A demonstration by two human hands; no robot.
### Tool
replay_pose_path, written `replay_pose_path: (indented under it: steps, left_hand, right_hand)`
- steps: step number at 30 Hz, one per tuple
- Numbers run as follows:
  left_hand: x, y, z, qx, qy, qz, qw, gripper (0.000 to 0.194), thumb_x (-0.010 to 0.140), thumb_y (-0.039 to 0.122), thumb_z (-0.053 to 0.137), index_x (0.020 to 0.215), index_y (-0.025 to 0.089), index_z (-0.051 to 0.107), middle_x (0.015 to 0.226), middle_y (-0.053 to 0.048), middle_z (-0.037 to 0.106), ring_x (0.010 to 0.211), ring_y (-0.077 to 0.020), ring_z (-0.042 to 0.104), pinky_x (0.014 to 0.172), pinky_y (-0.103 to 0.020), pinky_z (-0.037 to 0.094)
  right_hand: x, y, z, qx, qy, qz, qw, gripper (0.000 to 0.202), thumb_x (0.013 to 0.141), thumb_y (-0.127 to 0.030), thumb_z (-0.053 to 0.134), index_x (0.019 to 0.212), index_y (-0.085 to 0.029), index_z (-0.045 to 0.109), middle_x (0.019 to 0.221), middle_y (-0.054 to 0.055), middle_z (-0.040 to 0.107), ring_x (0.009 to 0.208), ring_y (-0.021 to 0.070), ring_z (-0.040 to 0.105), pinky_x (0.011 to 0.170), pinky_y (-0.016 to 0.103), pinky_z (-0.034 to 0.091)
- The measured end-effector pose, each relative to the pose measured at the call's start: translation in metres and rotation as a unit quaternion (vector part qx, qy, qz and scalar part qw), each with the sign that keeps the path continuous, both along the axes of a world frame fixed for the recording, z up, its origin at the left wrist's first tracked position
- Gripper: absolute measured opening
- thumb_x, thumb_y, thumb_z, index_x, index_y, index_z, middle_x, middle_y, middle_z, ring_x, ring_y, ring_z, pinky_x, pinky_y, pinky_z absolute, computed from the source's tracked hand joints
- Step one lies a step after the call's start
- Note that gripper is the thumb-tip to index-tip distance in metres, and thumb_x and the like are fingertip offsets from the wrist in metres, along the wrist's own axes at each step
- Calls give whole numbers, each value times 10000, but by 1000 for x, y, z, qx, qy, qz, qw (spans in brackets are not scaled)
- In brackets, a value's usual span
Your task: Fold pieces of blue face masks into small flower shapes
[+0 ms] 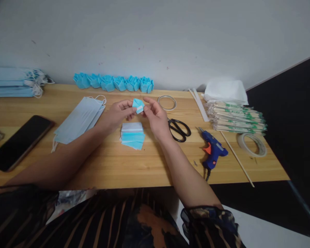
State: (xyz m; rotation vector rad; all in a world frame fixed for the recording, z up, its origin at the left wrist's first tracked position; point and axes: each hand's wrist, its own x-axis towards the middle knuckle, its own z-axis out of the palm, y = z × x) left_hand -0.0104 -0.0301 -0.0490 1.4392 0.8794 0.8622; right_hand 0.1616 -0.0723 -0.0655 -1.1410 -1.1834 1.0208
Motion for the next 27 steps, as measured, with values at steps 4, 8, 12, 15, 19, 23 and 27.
replay_pose_path:
  steps: [4,8,12,15,19,23,27]
  left_hand:
    - [-1,-1,3,7,24,5,1000,138,797,308,650,785,180,599,674,27,563,610,-94,508,589,-227,429]
    - [0,-6,8,23,47,-5,999,142,796,304,654,771,177,596,660,36,533,596,-89,471,581,-230,413]
    - [0,-8,11,27,55,-14,998,132,798,298,660,812,171,632,681,30,561,609,-89,475,596,-230,412]
    - [0,-6,9,25,59,-8,998,123,818,295,631,803,174,622,684,23,568,609,-94,495,598,-232,420]
    - [0,-5,6,35,72,2,997,194,862,345,606,757,185,572,681,16,566,605,-100,501,591,-240,412]
    - [0,-8,8,86,111,2,990,235,858,324,628,695,190,524,643,37,489,601,-100,427,583,-251,338]
    - [1,-12,11,151,159,-9,976,241,858,279,631,670,189,511,630,46,456,614,-108,403,614,-270,317]
  right_hand:
    - [-2,-1,2,-8,4,-1,1000,453,910,-610,658,1213,-273,680,1006,33,710,916,190,680,926,420,584]
    - [-2,0,0,12,-52,-4,999,534,828,-602,753,1236,-267,677,992,40,716,940,209,684,904,412,575]
    - [0,2,-4,8,-64,-45,997,504,827,-630,732,1179,-270,703,911,34,721,879,225,691,873,428,587]
    - [1,3,-5,-2,-48,-56,997,505,801,-657,745,1128,-273,721,895,30,732,840,225,690,861,439,600]
    - [-1,2,-3,5,-20,-58,998,478,782,-644,774,1088,-279,738,899,23,744,844,221,698,875,445,611]
    - [-2,1,-2,17,-26,-46,998,458,786,-603,790,1108,-283,733,913,19,742,873,215,705,899,432,601]
    - [-1,2,-4,26,-53,-50,997,431,818,-563,770,1131,-271,726,884,11,729,848,202,689,873,405,583]
